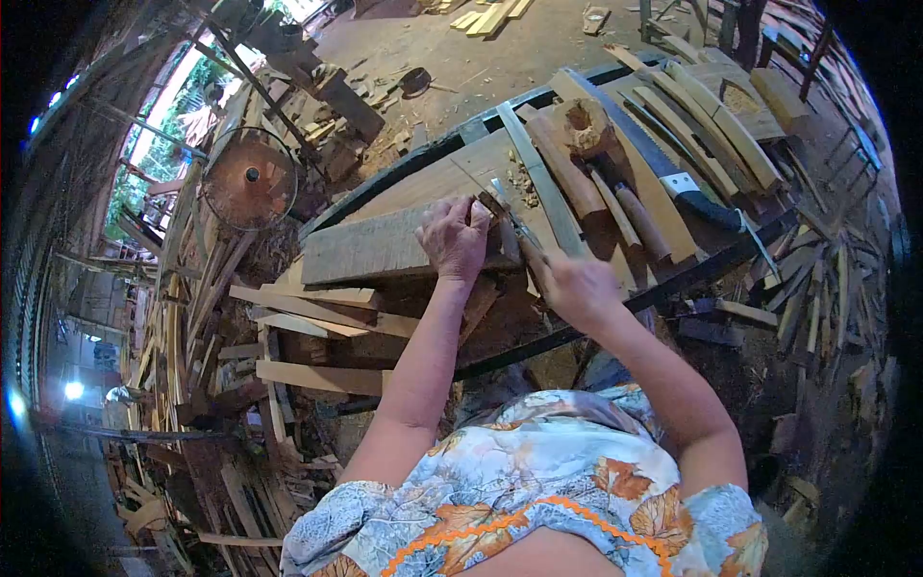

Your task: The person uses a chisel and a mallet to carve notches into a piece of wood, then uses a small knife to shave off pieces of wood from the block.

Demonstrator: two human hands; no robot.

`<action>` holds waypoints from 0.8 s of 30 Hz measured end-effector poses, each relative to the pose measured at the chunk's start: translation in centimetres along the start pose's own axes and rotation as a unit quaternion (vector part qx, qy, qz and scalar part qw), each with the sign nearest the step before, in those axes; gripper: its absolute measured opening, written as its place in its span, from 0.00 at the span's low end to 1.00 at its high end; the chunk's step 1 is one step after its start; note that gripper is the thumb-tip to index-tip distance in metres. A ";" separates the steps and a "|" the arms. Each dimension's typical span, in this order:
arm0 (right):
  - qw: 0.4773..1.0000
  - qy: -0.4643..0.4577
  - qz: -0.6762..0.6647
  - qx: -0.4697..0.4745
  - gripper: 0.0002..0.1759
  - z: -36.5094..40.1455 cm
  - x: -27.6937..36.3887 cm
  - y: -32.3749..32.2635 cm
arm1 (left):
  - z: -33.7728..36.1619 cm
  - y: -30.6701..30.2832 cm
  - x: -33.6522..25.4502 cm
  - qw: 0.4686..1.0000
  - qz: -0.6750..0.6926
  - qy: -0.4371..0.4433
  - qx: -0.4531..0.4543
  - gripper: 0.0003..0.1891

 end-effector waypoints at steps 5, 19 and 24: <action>0.995 0.075 -0.007 0.060 0.09 5.3 1.2 -2.5 | -0.1 0.0 0.0 1.000 -0.005 -0.008 0.029 0.15; 0.999 0.022 0.019 0.034 0.09 1.8 -0.1 -0.3 | 0.1 0.1 0.1 1.000 -0.010 -0.003 0.005 0.16; 0.999 0.042 0.016 0.029 0.05 5.6 1.0 -2.3 | -0.1 0.0 -0.2 0.999 -0.009 -0.012 0.031 0.17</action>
Point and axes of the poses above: each hand's wrist, its own z-axis away from the middle knuckle, its own y-axis out of the palm, x = y × z, the point moved 2 cm from there along -z, towards the middle knuckle, and after that the axes turned 15 degrees about -y, right-handed, at the moved point
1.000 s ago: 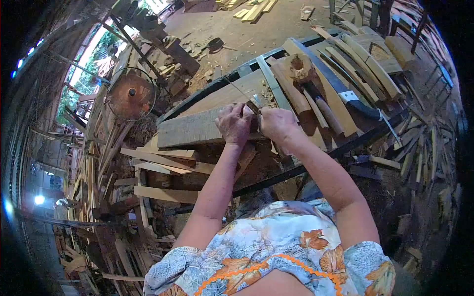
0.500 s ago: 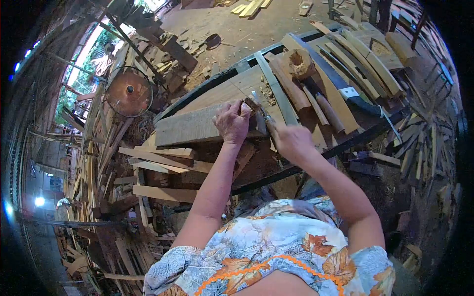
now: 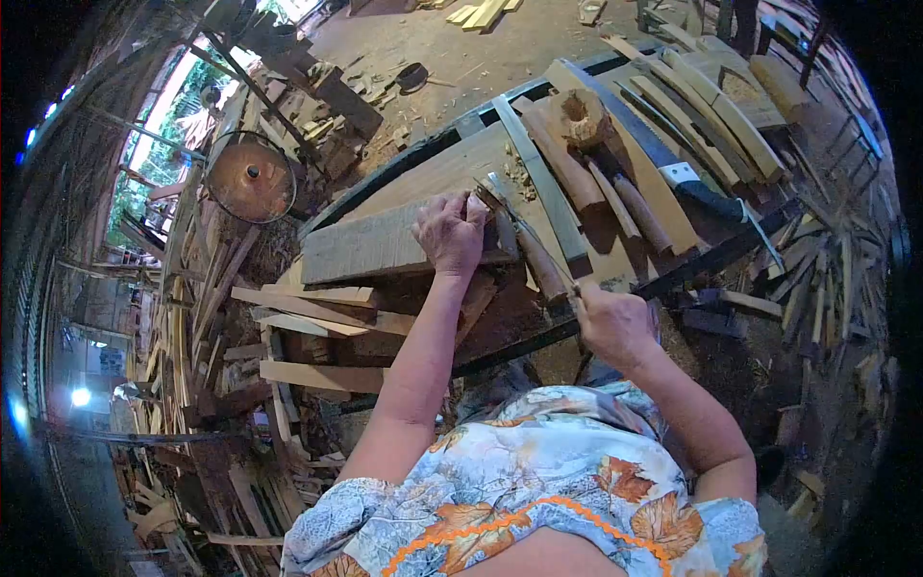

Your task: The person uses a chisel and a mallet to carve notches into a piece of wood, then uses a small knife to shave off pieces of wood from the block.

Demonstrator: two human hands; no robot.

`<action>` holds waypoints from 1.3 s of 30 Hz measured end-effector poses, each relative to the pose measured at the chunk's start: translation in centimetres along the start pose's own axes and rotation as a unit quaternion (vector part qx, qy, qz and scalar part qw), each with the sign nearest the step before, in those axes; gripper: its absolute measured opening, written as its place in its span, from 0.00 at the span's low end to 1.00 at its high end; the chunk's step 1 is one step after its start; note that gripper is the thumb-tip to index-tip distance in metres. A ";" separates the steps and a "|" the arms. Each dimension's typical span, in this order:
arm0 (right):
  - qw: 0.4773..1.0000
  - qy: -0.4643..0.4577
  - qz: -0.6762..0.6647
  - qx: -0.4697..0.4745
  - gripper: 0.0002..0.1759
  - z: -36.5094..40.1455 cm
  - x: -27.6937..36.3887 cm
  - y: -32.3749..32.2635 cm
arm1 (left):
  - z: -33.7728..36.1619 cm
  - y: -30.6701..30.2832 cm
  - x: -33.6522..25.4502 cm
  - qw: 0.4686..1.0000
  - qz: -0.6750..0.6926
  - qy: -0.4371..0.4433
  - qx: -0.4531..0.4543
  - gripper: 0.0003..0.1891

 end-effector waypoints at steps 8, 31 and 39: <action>0.994 -0.056 0.004 -0.092 0.06 -13.9 -0.2 3.5 | -0.3 0.3 0.6 0.999 -0.020 0.026 -0.023 0.15; 0.997 0.023 -0.066 0.033 0.18 -14.8 -0.6 2.1 | 0.1 0.2 0.3 0.999 -0.036 -0.004 0.013 0.17; 0.944 0.090 -0.319 0.006 0.17 -13.7 1.8 -5.8 | 0.1 0.4 0.5 1.000 -0.022 0.017 -0.008 0.18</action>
Point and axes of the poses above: each hand's wrist, its own z-axis away from the middle knuckle, its own y-axis out of the palm, x = y × z, the point moved 2 cm from there along -z, towards the middle knuckle, and after that the axes turned 15 degrees about -y, right-handed, at the moved point
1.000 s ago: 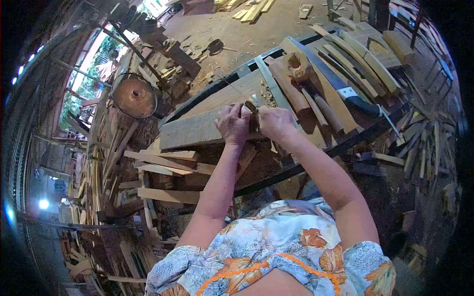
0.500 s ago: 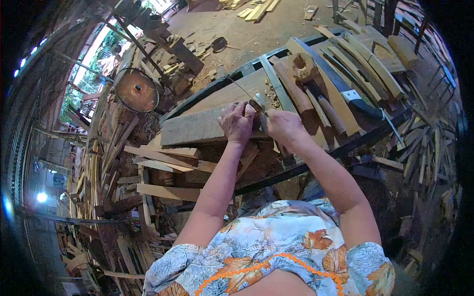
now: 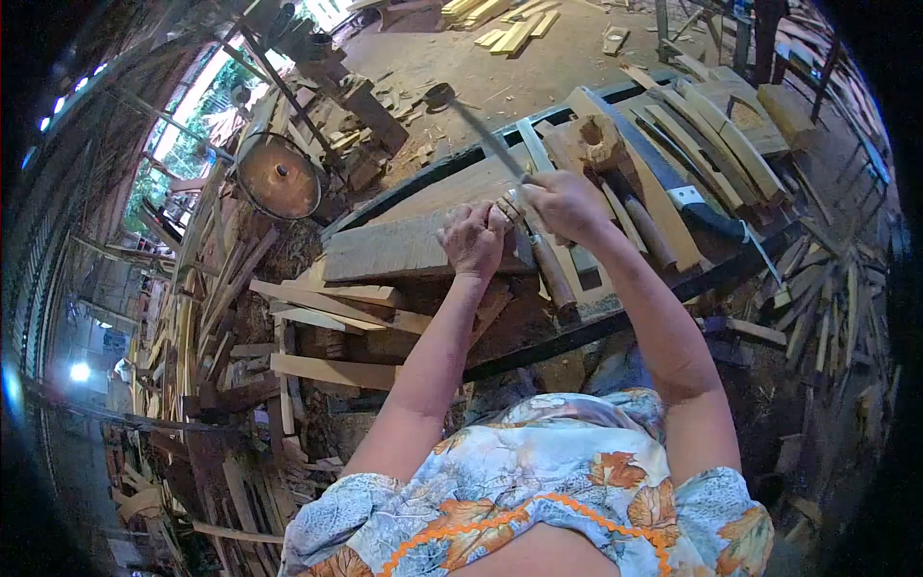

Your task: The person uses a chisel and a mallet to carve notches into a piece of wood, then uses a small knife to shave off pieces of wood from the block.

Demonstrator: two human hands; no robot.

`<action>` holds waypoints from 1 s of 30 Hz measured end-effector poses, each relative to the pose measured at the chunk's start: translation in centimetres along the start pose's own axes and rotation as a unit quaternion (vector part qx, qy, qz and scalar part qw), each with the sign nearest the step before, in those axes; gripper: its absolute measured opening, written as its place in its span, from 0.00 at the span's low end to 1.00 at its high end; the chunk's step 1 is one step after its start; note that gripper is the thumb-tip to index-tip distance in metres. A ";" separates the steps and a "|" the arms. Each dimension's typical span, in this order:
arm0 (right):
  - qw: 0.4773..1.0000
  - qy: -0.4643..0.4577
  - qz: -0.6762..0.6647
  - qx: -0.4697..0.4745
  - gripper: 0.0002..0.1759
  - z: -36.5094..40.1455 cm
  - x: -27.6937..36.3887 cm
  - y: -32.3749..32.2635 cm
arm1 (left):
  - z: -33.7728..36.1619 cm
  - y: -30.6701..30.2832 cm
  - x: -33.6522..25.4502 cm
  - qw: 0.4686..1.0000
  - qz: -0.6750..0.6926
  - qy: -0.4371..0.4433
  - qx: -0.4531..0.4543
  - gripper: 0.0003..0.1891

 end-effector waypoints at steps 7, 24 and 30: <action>0.985 -0.119 0.061 -0.106 0.17 3.9 -14.2 2.2 | 0.4 -1.4 -1.3 0.999 -0.023 -0.011 0.030 0.24; 0.973 -0.142 0.127 -0.134 0.15 6.4 -9.1 3.6 | 0.2 -0.4 -0.4 1.000 0.010 0.005 0.007 0.18; 0.955 -0.154 0.244 -0.069 0.12 5.9 -8.0 4.2 | 0.1 -0.4 -0.4 1.000 0.026 0.005 0.004 0.17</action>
Point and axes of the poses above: each hand's wrist, its own z-axis away from the middle knuckle, its own y-axis out of the palm, x = y × z, the point moved 2 cm from there along -z, towards the middle knuckle, and after that the axes turned 15 degrees about -y, right-handed, at the moved point
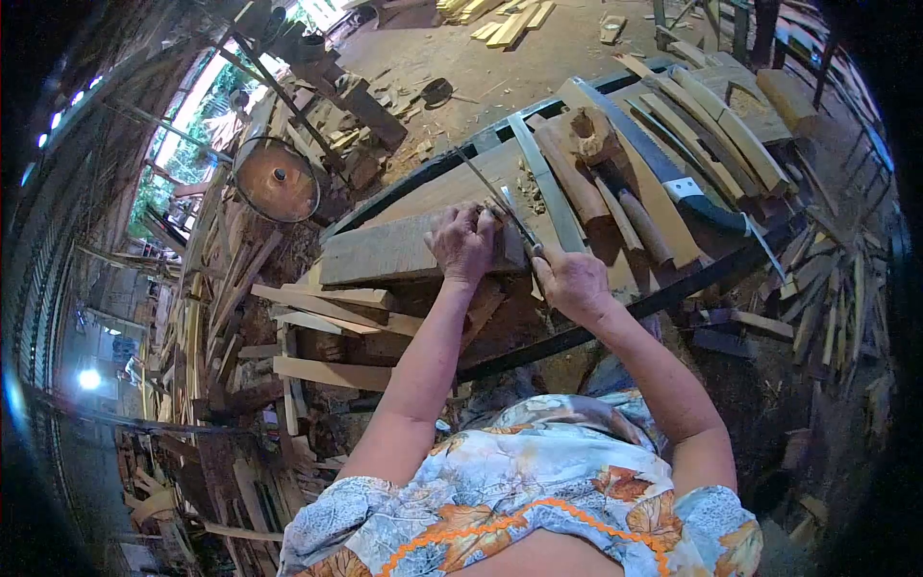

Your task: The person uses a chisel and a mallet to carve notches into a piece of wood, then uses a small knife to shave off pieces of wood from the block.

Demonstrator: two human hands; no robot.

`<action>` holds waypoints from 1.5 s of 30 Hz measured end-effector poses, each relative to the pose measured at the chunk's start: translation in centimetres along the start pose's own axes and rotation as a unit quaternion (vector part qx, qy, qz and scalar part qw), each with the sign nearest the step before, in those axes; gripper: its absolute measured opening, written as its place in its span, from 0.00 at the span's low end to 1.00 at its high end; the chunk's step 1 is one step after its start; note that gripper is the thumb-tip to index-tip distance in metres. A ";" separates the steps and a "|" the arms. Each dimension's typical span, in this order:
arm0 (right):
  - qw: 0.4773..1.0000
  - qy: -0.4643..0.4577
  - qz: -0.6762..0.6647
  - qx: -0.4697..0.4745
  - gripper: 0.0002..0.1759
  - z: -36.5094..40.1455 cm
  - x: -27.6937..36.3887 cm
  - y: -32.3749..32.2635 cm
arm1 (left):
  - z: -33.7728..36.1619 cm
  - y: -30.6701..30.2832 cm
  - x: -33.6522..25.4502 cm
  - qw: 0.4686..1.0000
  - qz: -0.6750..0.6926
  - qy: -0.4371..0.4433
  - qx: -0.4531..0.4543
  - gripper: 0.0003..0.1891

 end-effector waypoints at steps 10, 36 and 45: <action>0.999 -0.009 0.032 0.021 0.12 1.3 -0.4 0.0 | 0.0 0.1 0.1 1.000 -0.005 -0.013 -0.010 0.17; 0.995 0.019 0.071 0.068 0.07 6.3 0.3 -1.8 | -0.2 0.1 0.2 1.000 -0.015 0.005 -0.012 0.21; 0.994 -0.042 0.104 0.014 0.07 -5.9 -0.8 3.2 | -0.3 0.0 0.2 1.000 0.001 -0.002 -0.006 0.21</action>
Point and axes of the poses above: each hand's wrist, its own z-axis away from the middle knuckle, its own y-axis out of the palm, x = y × z, the point moved 2 cm from there along -z, towards the middle knuckle, and after that the axes turned 15 degrees about -y, right-handed, at the moved point
